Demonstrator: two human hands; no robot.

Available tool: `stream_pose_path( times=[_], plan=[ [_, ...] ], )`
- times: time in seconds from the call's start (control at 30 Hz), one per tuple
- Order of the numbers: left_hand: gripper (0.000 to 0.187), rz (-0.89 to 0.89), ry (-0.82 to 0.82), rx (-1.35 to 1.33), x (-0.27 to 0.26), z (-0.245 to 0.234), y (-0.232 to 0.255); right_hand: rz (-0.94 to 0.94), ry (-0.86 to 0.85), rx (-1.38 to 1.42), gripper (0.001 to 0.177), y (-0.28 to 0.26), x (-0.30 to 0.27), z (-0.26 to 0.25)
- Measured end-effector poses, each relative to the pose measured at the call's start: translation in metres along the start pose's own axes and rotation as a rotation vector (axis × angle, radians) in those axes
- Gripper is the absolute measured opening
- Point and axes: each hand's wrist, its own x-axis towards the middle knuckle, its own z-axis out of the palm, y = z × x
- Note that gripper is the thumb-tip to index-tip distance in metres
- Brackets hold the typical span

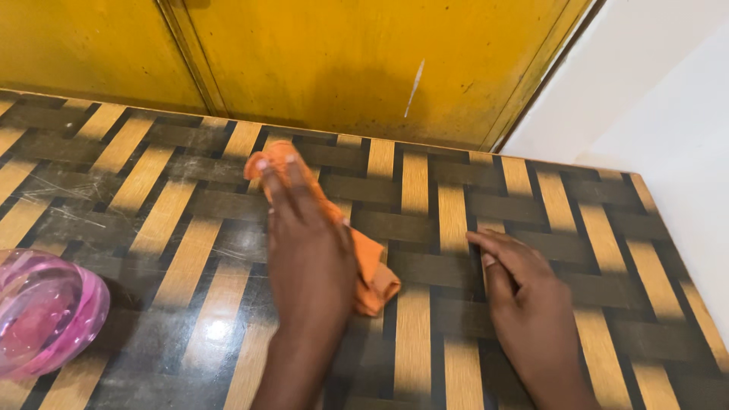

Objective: The person wipes a table with a cloth and sprays a liquid from a bottle onto the surface to clean it.

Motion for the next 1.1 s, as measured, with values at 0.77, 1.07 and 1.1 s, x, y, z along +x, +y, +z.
stream_pose_path(
  times=[0.77, 1.07, 1.1],
  plan=[
    [0.064, 0.267, -0.174, 0.166, -0.024, 0.024, 0.029, 0.0, -0.109, -0.183, 0.063, -0.008, 0.004, 0.018],
    [0.074, 0.149, -0.314, 0.221, -0.012, 0.013, 0.011, 0.417, 0.044, -0.326, 0.048, 0.019, 0.015, -0.036],
    [0.072, 0.14, -0.343, 0.216, -0.013, 0.014, 0.012, 0.428, 0.08, -0.332, 0.045, 0.022, 0.014, -0.037]
  ],
)
